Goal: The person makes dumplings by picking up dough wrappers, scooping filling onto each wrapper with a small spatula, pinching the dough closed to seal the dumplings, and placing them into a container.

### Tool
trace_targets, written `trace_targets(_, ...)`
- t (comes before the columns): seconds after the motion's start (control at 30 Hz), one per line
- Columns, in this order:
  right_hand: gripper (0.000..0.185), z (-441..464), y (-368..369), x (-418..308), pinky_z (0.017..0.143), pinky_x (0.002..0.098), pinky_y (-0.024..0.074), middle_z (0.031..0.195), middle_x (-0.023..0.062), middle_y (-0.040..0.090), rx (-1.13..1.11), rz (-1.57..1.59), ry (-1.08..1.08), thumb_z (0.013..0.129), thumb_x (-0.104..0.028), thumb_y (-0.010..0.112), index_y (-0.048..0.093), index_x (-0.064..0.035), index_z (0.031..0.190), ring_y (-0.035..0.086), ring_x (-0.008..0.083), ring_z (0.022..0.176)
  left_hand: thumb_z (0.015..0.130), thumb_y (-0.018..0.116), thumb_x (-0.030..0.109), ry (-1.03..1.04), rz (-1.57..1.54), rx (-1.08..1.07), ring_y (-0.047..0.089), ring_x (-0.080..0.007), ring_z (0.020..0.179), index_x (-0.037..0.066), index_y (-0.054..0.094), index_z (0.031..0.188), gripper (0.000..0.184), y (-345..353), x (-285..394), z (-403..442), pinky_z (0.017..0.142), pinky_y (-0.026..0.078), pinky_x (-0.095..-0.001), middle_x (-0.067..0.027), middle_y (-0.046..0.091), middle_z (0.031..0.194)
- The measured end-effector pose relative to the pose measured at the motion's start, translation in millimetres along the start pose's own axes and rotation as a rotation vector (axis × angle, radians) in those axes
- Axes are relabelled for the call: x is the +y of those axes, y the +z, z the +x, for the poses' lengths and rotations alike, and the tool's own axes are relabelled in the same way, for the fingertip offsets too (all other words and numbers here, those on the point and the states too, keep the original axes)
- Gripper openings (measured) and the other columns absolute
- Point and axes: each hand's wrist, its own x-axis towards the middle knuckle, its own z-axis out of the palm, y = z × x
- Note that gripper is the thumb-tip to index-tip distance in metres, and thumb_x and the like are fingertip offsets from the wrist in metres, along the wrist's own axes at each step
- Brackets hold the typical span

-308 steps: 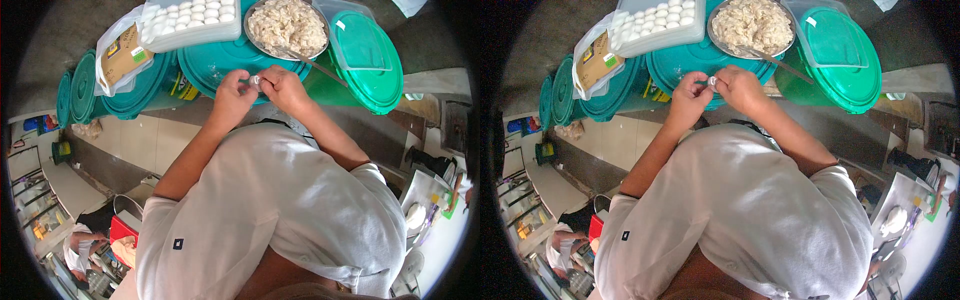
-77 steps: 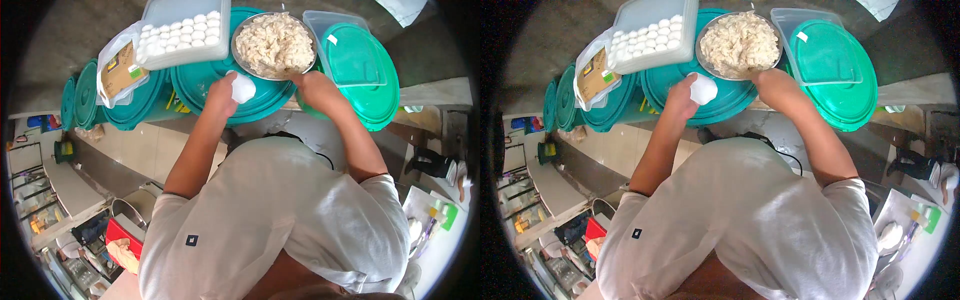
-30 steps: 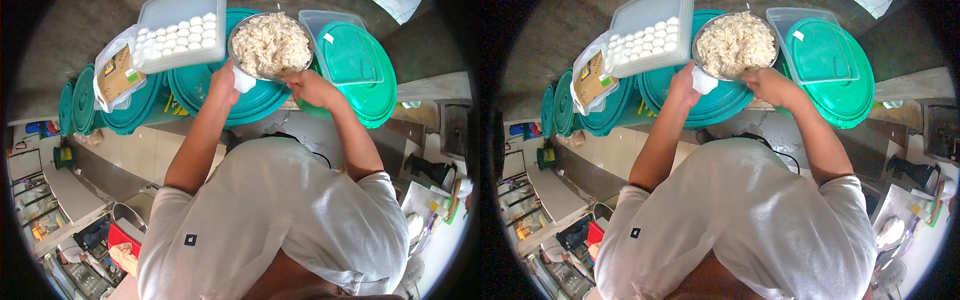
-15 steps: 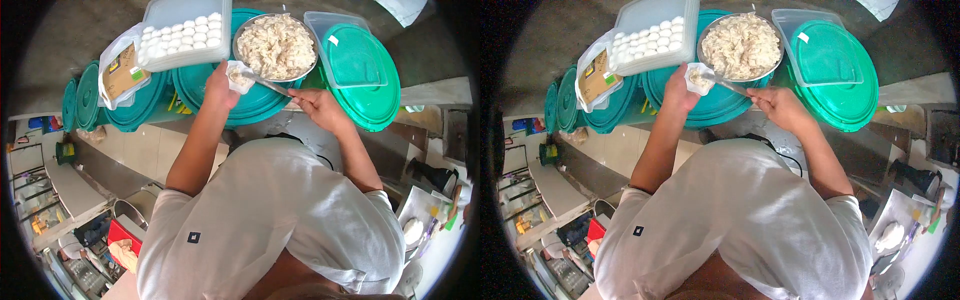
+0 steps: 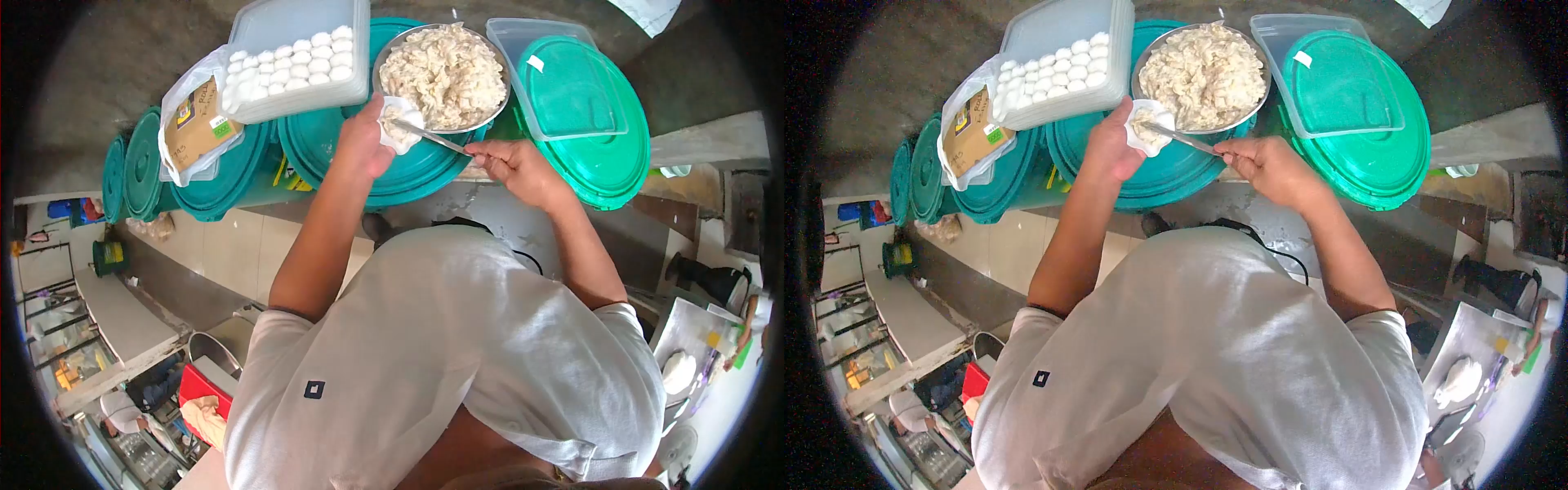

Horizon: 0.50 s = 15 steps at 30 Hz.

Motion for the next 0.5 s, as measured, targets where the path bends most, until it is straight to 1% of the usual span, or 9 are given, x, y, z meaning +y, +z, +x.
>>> trace_targets(0.07, 0.026, 0, -4, -3, 0.071, 0.0353, 0.0519, 0.094, 0.0178, 0.071, -0.103, 0.048, 0.183, 0.095, -0.012, 0.057, 0.065, -0.0017, 0.118, 0.068, 0.0217, 0.079, 0.104, 0.041, 0.029, -0.009, 0.031, -0.025, 0.059, -0.0347, 0.114, -0.005, 0.047, 0.129, 0.042, 0, -3, 4, 0.096, 0.049, -0.0504, -0.0201, 0.058, 0.126)
trace_targets(0.1, 0.026, 0, -5, -2, 0.071, 0.0353, 0.0519, 0.094, 0.0178, 0.071, -0.101, 0.047, 0.184, 0.095, -0.012, 0.057, 0.065, -0.0017, 0.118, 0.068, 0.0217, 0.079, 0.104, 0.041, 0.029, -0.010, 0.031, -0.028, 0.059, -0.0347, 0.114, -0.005, 0.047, 0.129, 0.042, 1, -4, 5, 0.096, 0.049, -0.0504, -0.0201, 0.058, 0.126)
trace_targets(0.17, 0.028, 1, -4, 3, 0.071, 0.0387, 0.0514, 0.094, 0.0189, 0.070, -0.078, 0.027, 0.188, 0.095, -0.014, 0.057, 0.063, -0.0019, 0.120, 0.068, 0.0279, 0.077, 0.104, 0.042, 0.029, -0.028, 0.050, 0.006, 0.060, -0.0331, 0.113, -0.004, 0.048, 0.128, 0.041, 5, -7, 6, 0.095, 0.051, -0.0490, -0.0181, 0.059, 0.125)
trace_targets(0.2, 0.028, 2, -5, 10, 0.071, 0.0387, 0.0514, 0.094, 0.0189, 0.070, -0.076, 0.028, 0.190, 0.095, -0.014, 0.057, 0.063, -0.0019, 0.120, 0.068, 0.0279, 0.077, 0.104, 0.042, 0.029, -0.030, 0.052, 0.005, 0.060, -0.0331, 0.113, -0.004, 0.048, 0.128, 0.041, 5, -8, 6, 0.095, 0.051, -0.0490, -0.0181, 0.059, 0.125)
trace_targets(0.27, 0.028, 4, -8, 19, 0.073, 0.0396, 0.0521, 0.096, 0.0196, 0.070, 0.172, -0.394, -0.014, 0.095, -0.015, 0.057, 0.064, -0.0022, 0.119, 0.068, 0.0332, 0.080, 0.104, 0.043, 0.030, -0.011, 0.072, 0.070, 0.060, -0.0327, 0.113, -0.003, 0.048, 0.128, 0.041, 4, -9, 8, 0.096, 0.050, -0.0495, -0.0179, 0.059, 0.125)
trace_targets(0.3, 0.028, 3, -9, 18, 0.073, 0.0396, 0.0521, 0.096, 0.0196, 0.070, 0.173, -0.394, -0.013, 0.095, -0.015, 0.057, 0.064, -0.0022, 0.119, 0.068, 0.0332, 0.080, 0.104, 0.043, 0.030, -0.013, 0.073, 0.069, 0.060, -0.0327, 0.113, -0.003, 0.048, 0.128, 0.041, 2, -10, 9, 0.096, 0.050, -0.0495, -0.0179, 0.059, 0.125)
trace_targets(0.37, 0.026, 0, -13, 9, 0.078, 0.0327, 0.0524, 0.100, 0.0175, 0.071, 0.160, -0.245, 0.057, 0.096, -0.010, 0.056, 0.064, -0.0013, 0.119, 0.066, 0.0206, 0.082, 0.104, 0.042, 0.031, -0.020, -0.001, 0.051, 0.060, -0.0331, 0.113, -0.003, 0.048, 0.128, 0.042, 1, -7, 10, 0.096, 0.050, -0.0496, -0.0181, 0.059, 0.125)
trace_targets(0.5, 0.025, -6, -10, -3, 0.078, 0.0315, 0.0527, 0.100, 0.0182, 0.070, 0.120, -0.129, -0.011, 0.095, -0.008, 0.058, 0.066, -0.0014, 0.117, 0.066, 0.0196, 0.083, 0.104, 0.041, 0.032, -0.004, 0.017, 0.046, 0.058, -0.0343, 0.115, -0.003, 0.047, 0.130, 0.044, 7, -5, 2, 0.097, 0.049, -0.0505, -0.0188, 0.058, 0.127)
